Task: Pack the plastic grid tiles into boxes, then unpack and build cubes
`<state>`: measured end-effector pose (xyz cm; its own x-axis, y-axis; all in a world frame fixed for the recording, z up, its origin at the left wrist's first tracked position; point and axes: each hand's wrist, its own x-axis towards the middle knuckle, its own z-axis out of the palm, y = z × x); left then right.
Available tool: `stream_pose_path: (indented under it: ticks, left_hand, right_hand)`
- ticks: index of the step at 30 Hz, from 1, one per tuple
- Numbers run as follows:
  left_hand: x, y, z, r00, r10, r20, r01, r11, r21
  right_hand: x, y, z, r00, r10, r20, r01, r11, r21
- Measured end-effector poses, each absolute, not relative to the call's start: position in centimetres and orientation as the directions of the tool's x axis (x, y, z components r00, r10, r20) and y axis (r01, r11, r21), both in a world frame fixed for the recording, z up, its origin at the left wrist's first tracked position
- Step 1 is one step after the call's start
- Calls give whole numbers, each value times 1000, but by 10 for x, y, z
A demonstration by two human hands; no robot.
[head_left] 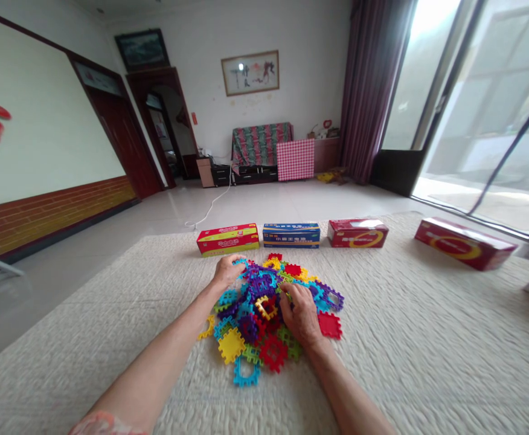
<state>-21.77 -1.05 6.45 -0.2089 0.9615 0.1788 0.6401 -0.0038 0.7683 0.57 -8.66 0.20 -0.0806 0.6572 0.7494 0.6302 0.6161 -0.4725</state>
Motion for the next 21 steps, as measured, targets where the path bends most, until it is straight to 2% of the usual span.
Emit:
stream_pose_path:
  ticks: [3, 6, 8, 16, 21]
  left_hand:
    - [-207, -18, 72, -135, 976, 172, 613, -54, 788]
    - [-209, -31, 76, 16, 989, 150, 558, -134, 819]
    - [-220, -40, 76, 45, 990, 135, 570, -137, 810]
    - [-272, -93, 35, -293, 941, 172, 757, 119, 642]
    - [-274, -108, 2, -285, 922, 260, 832, 103, 545]
  right_hand:
    - [7, -87, 2, -86, 659, 747, 632, 616, -471]
    - [7, -85, 1, -84, 658, 748, 635, 614, -469]
    - [7, -84, 0, -79, 653, 753, 636, 615, -467]
    - [4, -84, 1, -113, 630, 768, 625, 646, -438]
    - [2, -85, 3, -127, 622, 773, 634, 649, -419]
